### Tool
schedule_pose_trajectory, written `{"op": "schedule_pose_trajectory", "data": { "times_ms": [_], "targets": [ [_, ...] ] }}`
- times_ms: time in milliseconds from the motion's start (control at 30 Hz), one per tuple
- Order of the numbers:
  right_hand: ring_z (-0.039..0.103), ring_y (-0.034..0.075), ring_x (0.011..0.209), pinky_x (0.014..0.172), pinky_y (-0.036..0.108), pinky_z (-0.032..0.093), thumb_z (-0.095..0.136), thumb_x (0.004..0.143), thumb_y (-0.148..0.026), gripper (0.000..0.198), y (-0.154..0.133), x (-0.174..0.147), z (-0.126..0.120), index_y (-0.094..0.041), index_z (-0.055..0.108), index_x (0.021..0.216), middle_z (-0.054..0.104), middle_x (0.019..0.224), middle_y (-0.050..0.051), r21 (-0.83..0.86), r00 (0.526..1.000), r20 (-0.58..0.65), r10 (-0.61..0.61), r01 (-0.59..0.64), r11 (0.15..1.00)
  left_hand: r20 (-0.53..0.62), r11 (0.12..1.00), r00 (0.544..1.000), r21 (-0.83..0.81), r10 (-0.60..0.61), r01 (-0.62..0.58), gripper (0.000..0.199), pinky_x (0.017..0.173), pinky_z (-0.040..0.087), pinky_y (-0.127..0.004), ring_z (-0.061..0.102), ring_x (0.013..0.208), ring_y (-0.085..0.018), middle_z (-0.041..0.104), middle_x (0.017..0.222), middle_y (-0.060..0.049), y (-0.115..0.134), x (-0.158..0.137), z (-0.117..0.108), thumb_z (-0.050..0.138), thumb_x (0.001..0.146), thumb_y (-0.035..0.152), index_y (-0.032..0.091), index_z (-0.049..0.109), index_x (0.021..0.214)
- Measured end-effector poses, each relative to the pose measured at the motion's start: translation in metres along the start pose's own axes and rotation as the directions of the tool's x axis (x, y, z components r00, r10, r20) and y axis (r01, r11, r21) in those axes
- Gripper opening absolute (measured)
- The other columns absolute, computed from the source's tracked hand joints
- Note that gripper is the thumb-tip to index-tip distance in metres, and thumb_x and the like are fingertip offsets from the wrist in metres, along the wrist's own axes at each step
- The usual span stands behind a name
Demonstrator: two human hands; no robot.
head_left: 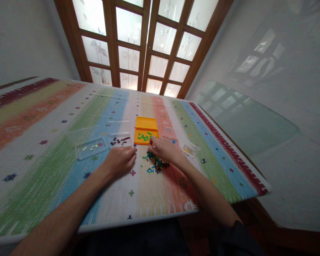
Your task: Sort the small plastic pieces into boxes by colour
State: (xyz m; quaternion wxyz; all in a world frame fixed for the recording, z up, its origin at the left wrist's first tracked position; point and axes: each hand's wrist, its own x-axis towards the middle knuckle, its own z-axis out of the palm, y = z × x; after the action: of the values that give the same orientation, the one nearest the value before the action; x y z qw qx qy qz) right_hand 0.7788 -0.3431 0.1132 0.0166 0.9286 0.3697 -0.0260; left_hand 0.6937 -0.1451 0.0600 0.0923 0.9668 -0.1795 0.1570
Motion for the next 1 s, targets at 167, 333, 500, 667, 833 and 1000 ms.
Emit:
{"op": "schedule_pose_trajectory", "data": {
  "times_ms": [167, 333, 500, 667, 833, 1000],
  "targets": [
    [0.065, 0.021, 0.095, 0.074, 0.028, 0.039, 0.05, 0.102, -0.019, 0.018, 0.048, -0.002, -0.006, -0.013, 0.066, 0.108, 0.073, 0.11, 0.014, 0.081, 0.98, -0.124, 0.153, -0.144, 0.986, 0.027, 1.0, 1.0, -0.006, 0.012, -0.012, 0.028, 0.06, 0.037, -0.032, 0.064, 0.068, -0.018, 0.072, 0.078, -0.007, 0.0, 0.0, 0.001, 0.04, 0.097, 0.022, 0.017, 0.065, 0.084],
    [0.063, 0.019, 0.082, 0.068, 0.027, 0.035, 0.053, 0.103, -0.022, 0.017, 0.076, -0.002, 0.009, -0.014, 0.067, 0.108, 0.073, 0.094, 0.01, 0.134, 0.973, -0.116, 0.198, -0.182, 0.974, 0.032, 1.0, 0.999, -0.016, 0.025, -0.024, 0.028, 0.06, 0.036, -0.032, 0.063, 0.068, -0.019, 0.071, 0.078, -0.007, -0.002, 0.0, 0.002, 0.04, 0.098, 0.022, 0.017, 0.064, 0.084],
    [0.063, 0.019, 0.078, 0.068, 0.027, 0.036, 0.055, 0.099, -0.018, 0.018, 0.079, 0.003, 0.021, -0.013, 0.072, 0.103, 0.074, 0.089, 0.01, 0.152, 0.982, -0.081, 0.172, -0.159, 0.976, 0.031, 1.0, 0.999, -0.012, 0.024, -0.024, 0.028, 0.061, 0.036, -0.032, 0.063, 0.069, -0.019, 0.071, 0.078, -0.007, -0.002, -0.001, 0.002, 0.04, 0.098, 0.022, 0.018, 0.064, 0.085],
    [0.065, 0.019, 0.079, 0.066, 0.026, 0.037, 0.055, 0.096, -0.016, 0.021, 0.076, 0.005, 0.021, -0.015, 0.076, 0.093, 0.077, 0.092, 0.011, 0.152, 0.988, -0.078, 0.13, -0.117, 0.981, 0.029, 1.0, 0.999, -0.009, 0.02, -0.02, 0.028, 0.061, 0.036, -0.033, 0.064, 0.07, -0.019, 0.073, 0.082, -0.008, -0.004, -0.001, 0.005, 0.041, 0.098, 0.022, 0.018, 0.066, 0.088],
    [0.066, 0.019, 0.079, 0.066, 0.026, 0.037, 0.052, 0.097, -0.014, 0.026, 0.077, 0.007, 0.023, -0.015, 0.077, 0.089, 0.078, 0.092, 0.011, 0.162, 0.991, -0.077, 0.111, -0.098, 0.982, 0.038, 1.0, 0.999, 0.001, 0.027, -0.027, 0.028, 0.062, 0.036, -0.032, 0.064, 0.07, -0.019, 0.074, 0.082, -0.008, -0.005, -0.001, 0.004, 0.041, 0.097, 0.023, 0.018, 0.067, 0.089],
    [0.063, 0.017, 0.076, 0.068, 0.026, 0.037, 0.054, 0.094, -0.012, 0.023, 0.083, 0.006, 0.024, -0.014, 0.077, 0.097, 0.076, 0.09, 0.009, 0.237, 0.986, -0.127, 0.103, -0.071, 0.969, 0.053, 0.999, 0.998, -0.025, 0.023, -0.022, 0.029, 0.063, 0.038, -0.033, 0.065, 0.071, -0.019, 0.073, 0.083, -0.008, -0.004, -0.001, 0.003, 0.041, 0.098, 0.022, 0.017, 0.067, 0.089]
  ]
}}
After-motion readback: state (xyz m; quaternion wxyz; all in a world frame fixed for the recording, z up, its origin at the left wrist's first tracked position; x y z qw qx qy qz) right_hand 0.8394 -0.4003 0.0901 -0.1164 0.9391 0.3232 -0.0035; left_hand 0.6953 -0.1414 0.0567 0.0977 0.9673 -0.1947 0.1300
